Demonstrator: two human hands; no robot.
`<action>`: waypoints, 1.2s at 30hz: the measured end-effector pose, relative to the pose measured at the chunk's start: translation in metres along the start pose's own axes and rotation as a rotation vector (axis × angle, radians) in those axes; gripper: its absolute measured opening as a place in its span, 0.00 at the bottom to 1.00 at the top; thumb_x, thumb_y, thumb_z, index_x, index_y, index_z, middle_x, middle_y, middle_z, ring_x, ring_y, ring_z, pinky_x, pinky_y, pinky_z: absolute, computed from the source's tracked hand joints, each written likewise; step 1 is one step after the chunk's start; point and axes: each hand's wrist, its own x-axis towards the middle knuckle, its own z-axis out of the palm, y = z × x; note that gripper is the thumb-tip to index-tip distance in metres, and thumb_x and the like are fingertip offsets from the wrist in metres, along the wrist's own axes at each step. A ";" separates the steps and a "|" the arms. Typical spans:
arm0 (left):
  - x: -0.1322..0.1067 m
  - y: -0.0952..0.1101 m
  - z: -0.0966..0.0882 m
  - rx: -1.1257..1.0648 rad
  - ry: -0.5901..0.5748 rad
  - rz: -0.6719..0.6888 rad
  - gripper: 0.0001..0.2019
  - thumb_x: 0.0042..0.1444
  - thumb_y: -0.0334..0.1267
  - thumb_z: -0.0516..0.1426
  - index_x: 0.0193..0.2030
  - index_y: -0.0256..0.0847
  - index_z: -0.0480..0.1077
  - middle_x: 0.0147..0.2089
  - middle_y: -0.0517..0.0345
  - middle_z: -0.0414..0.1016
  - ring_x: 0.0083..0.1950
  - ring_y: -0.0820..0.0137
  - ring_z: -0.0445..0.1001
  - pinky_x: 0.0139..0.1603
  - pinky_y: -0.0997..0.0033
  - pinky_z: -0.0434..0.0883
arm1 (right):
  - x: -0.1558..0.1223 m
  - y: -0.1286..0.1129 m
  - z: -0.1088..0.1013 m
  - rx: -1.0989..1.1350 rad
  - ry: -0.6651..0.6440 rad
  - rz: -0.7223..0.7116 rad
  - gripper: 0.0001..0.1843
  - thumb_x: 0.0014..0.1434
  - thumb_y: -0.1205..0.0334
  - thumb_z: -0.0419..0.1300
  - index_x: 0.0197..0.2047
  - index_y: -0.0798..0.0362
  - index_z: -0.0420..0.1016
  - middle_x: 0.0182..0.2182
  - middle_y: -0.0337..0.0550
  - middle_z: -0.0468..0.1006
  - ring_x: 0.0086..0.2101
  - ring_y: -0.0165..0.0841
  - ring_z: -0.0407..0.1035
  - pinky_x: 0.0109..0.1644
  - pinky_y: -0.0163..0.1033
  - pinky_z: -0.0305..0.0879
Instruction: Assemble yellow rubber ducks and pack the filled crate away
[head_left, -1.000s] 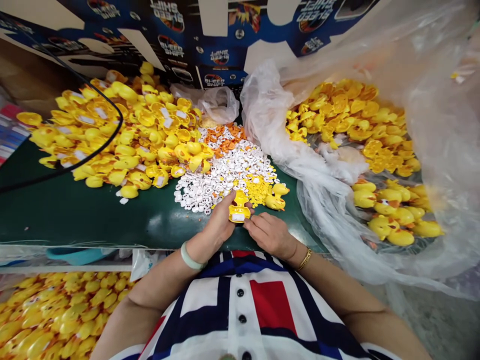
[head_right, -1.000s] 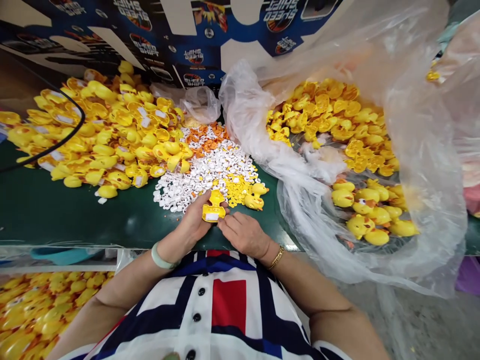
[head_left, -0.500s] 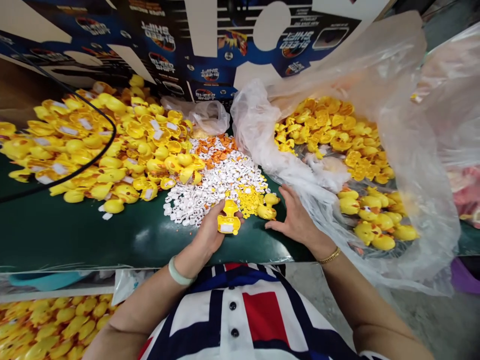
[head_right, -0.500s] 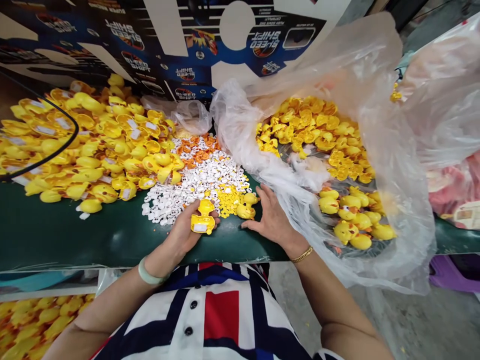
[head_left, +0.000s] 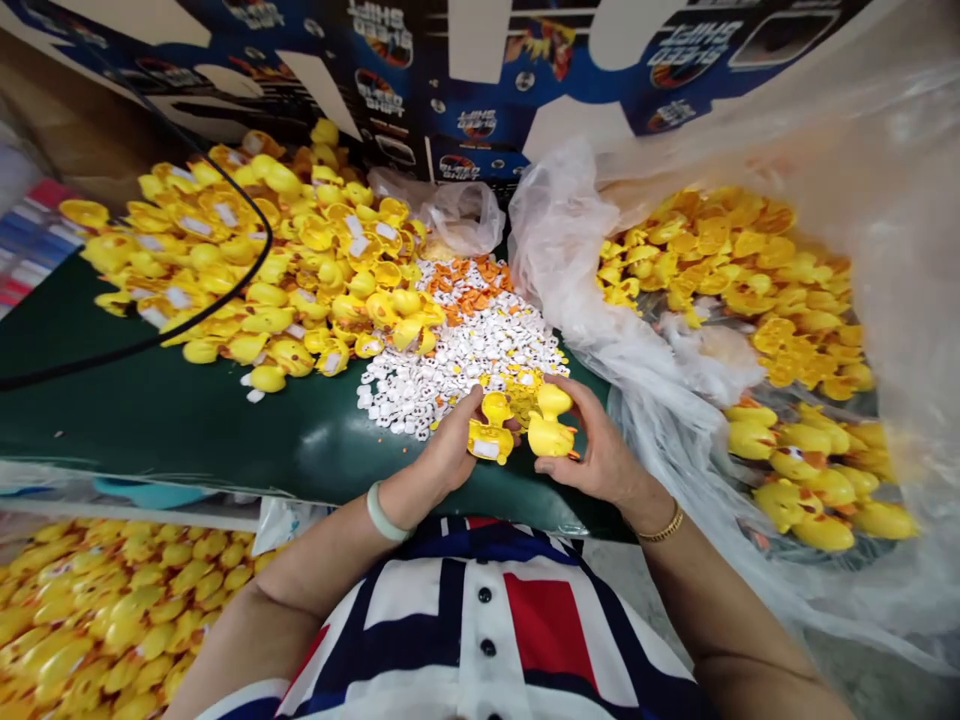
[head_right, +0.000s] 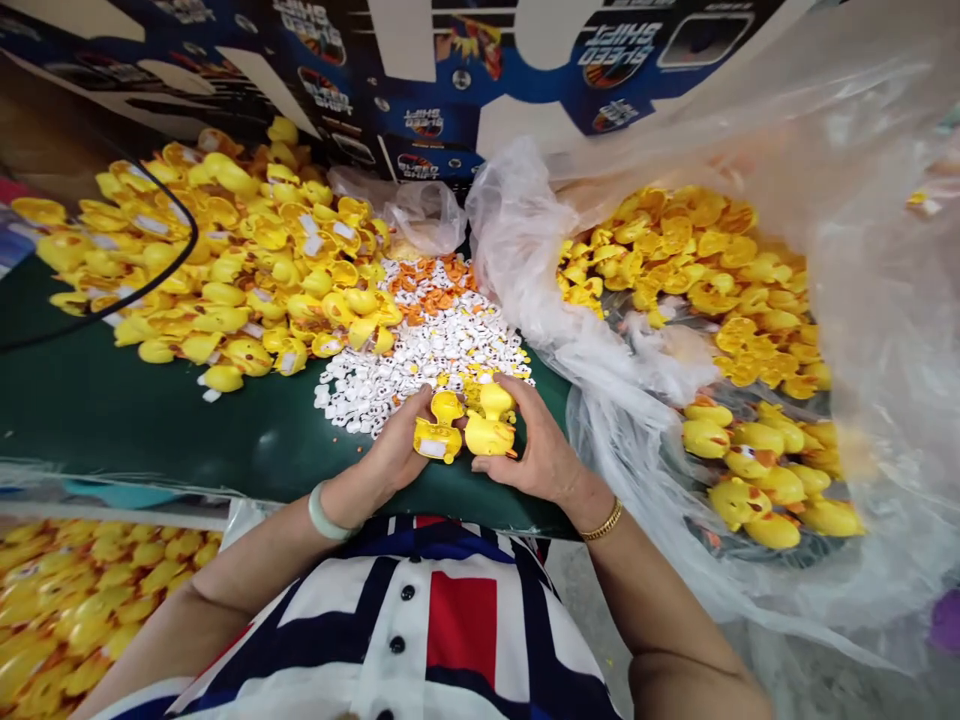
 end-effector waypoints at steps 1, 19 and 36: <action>0.001 0.000 0.000 -0.012 0.019 0.016 0.16 0.60 0.49 0.56 0.36 0.36 0.72 0.28 0.53 0.77 0.30 0.66 0.77 0.35 0.68 0.73 | 0.006 -0.004 0.001 -0.011 -0.007 -0.031 0.50 0.52 0.43 0.69 0.70 0.50 0.51 0.64 0.58 0.61 0.62 0.52 0.60 0.66 0.61 0.59; 0.001 0.010 0.000 -0.126 0.089 -0.068 0.21 0.64 0.50 0.51 0.46 0.33 0.75 0.41 0.45 0.81 0.42 0.60 0.80 0.47 0.62 0.75 | 0.047 -0.030 0.023 -0.359 -0.305 -0.287 0.35 0.56 0.46 0.65 0.63 0.50 0.66 0.63 0.58 0.61 0.59 0.51 0.62 0.61 0.58 0.64; -0.002 0.007 0.000 -0.066 0.060 0.049 0.25 0.66 0.55 0.48 0.45 0.34 0.75 0.42 0.46 0.81 0.44 0.62 0.79 0.47 0.65 0.74 | 0.051 -0.025 0.029 -0.360 -0.357 -0.189 0.34 0.60 0.50 0.61 0.66 0.50 0.62 0.61 0.58 0.64 0.59 0.50 0.62 0.61 0.59 0.63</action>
